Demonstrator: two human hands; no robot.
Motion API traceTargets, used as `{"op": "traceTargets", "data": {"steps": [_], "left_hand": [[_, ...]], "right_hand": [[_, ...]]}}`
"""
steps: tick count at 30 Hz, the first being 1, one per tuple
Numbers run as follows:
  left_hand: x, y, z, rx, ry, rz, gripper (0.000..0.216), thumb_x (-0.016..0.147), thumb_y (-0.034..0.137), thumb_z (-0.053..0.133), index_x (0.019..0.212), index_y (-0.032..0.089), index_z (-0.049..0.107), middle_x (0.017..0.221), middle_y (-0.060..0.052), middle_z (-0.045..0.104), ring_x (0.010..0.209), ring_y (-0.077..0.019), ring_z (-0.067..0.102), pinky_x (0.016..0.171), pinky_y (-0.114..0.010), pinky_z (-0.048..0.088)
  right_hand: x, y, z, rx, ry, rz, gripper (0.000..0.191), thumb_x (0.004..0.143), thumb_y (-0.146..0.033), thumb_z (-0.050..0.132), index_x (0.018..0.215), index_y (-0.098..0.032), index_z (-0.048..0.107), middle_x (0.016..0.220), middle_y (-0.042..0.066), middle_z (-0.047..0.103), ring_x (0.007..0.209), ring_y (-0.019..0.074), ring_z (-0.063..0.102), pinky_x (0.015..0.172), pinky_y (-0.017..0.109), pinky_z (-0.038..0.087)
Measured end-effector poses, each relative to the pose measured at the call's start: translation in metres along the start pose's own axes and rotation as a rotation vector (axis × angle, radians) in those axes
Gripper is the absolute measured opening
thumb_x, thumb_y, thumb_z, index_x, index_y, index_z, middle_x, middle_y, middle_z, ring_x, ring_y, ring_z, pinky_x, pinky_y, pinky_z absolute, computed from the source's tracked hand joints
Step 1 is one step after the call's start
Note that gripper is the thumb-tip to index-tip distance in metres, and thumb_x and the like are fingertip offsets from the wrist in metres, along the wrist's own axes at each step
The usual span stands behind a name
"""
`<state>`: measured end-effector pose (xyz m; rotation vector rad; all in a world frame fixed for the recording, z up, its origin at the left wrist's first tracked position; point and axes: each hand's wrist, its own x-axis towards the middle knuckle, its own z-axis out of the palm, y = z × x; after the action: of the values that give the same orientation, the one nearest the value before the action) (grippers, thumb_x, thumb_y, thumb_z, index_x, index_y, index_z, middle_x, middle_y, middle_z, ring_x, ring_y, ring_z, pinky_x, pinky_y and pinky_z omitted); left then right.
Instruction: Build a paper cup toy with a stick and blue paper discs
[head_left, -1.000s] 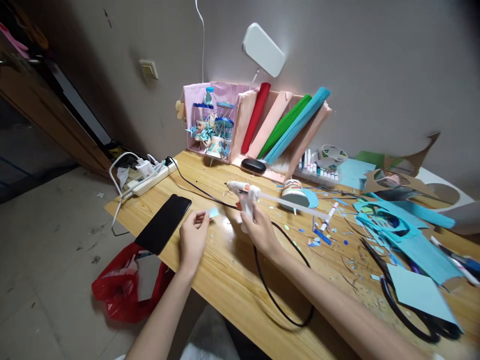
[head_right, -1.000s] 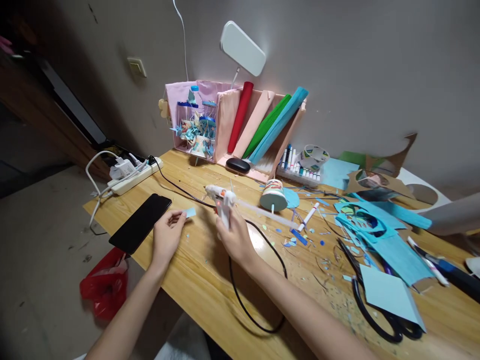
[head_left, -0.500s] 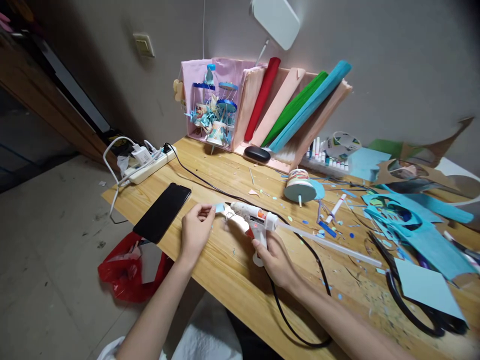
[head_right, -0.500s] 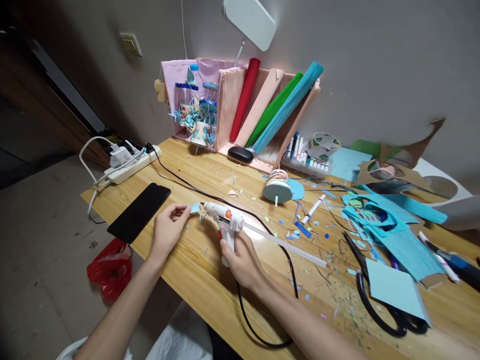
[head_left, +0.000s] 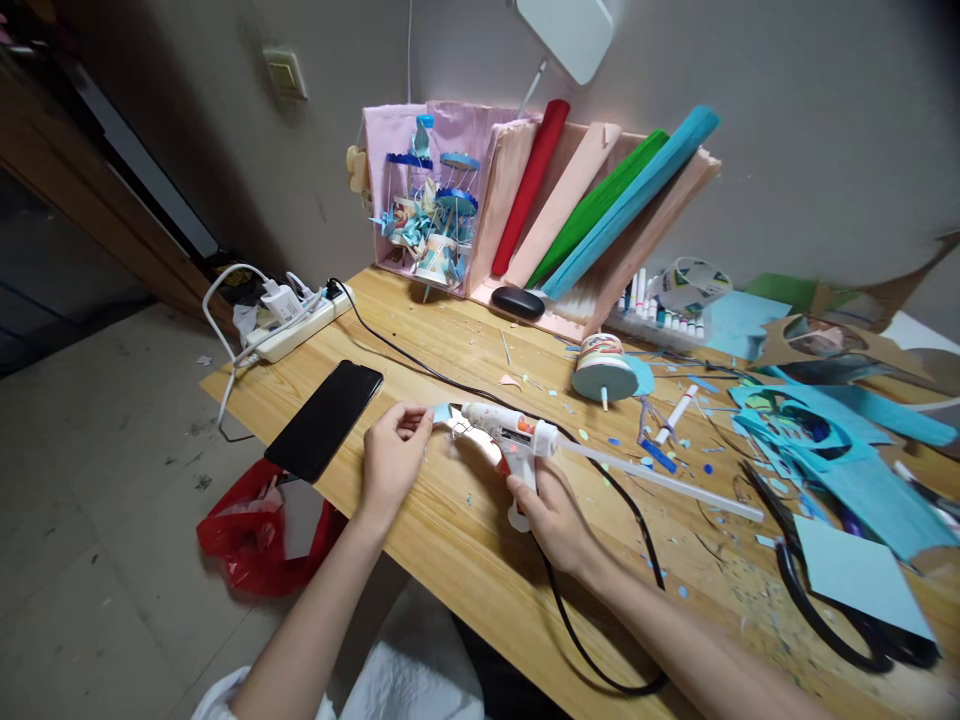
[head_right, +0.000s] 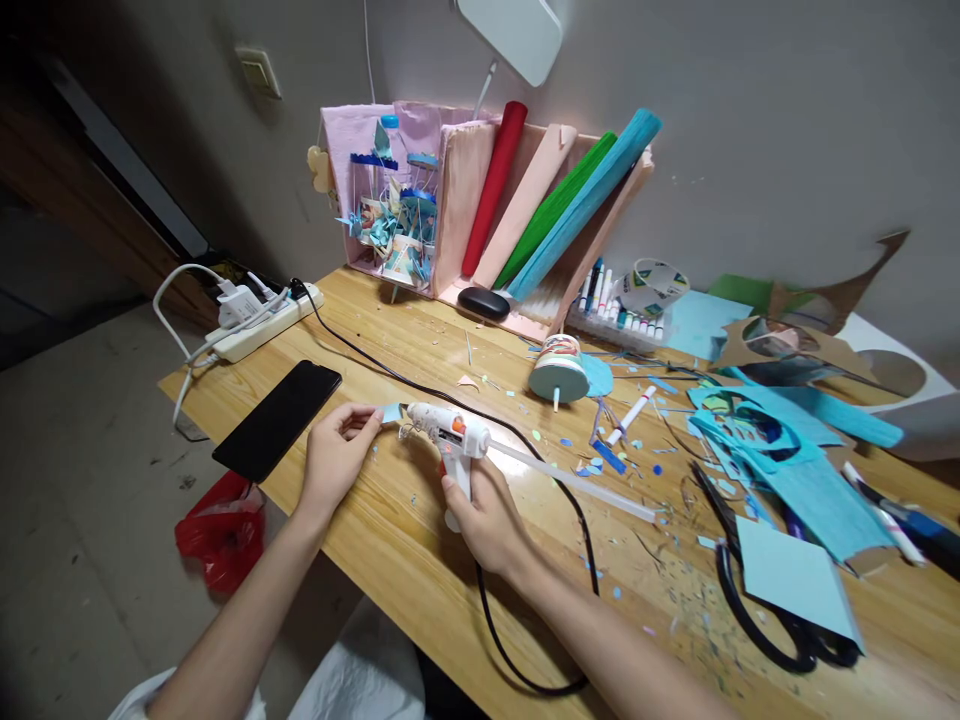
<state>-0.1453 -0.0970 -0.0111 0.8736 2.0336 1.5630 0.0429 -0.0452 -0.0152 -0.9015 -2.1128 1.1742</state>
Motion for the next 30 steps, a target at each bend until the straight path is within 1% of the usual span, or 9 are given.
{"op": "traceTargets", "data": {"steps": [6, 12, 20, 25, 30], "left_hand": [[0.0004, -0.0009, -0.0001, -0.006, -0.001, -0.002, 0.024, 0.072, 0.037, 0.064, 0.079, 0.014, 0.067, 0.078, -0.006, 0.069, 0.067, -0.0153, 0.063, 0.063, -0.024, 0.049], [0.0012, -0.0013, -0.0006, 0.001, 0.0, -0.005, 0.025, 0.072, 0.038, 0.064, 0.08, 0.014, 0.066, 0.078, -0.007, 0.069, 0.068, -0.0155, 0.063, 0.063, -0.024, 0.049], [0.0006, -0.0014, -0.0008, -0.02, 0.03, 0.003, 0.026, 0.071, 0.039, 0.065, 0.08, 0.015, 0.066, 0.079, -0.007, 0.069, 0.068, -0.0157, 0.063, 0.064, -0.025, 0.049], [0.0014, -0.0009, -0.0014, -0.02, 0.039, 0.005, 0.026, 0.072, 0.039, 0.064, 0.08, 0.014, 0.066, 0.079, -0.007, 0.068, 0.069, -0.0157, 0.063, 0.065, -0.025, 0.049], [0.0016, -0.0008, -0.0023, -0.011, 0.045, 0.016, 0.025, 0.073, 0.038, 0.063, 0.081, 0.014, 0.065, 0.08, -0.007, 0.068, 0.07, -0.0156, 0.063, 0.066, -0.025, 0.049]], "right_hand": [[-0.0017, 0.0032, 0.0012, 0.007, -0.026, 0.029, 0.025, 0.086, -0.033, 0.039, 0.085, -0.019, 0.059, 0.084, 0.005, 0.062, 0.085, 0.0214, 0.057, 0.076, 0.032, 0.046], [-0.0007, 0.0033, 0.0012, -0.01, -0.036, 0.011, 0.024, 0.086, -0.032, 0.039, 0.083, -0.018, 0.058, 0.084, 0.005, 0.062, 0.084, 0.0208, 0.056, 0.076, 0.031, 0.045], [0.0001, -0.0015, 0.0001, -0.009, -0.036, 0.0, 0.022, 0.084, -0.031, 0.04, 0.081, -0.017, 0.057, 0.08, 0.005, 0.06, 0.076, 0.019, 0.054, 0.073, 0.031, 0.045], [-0.0006, -0.0003, 0.0, -0.001, -0.052, 0.014, 0.023, 0.084, -0.032, 0.04, 0.081, -0.017, 0.057, 0.081, 0.004, 0.06, 0.076, 0.0187, 0.054, 0.072, 0.03, 0.045], [-0.0013, 0.0001, 0.0, -0.013, -0.069, 0.021, 0.022, 0.084, -0.031, 0.041, 0.082, -0.016, 0.057, 0.078, 0.003, 0.058, 0.071, 0.0175, 0.053, 0.068, 0.029, 0.044]]}}
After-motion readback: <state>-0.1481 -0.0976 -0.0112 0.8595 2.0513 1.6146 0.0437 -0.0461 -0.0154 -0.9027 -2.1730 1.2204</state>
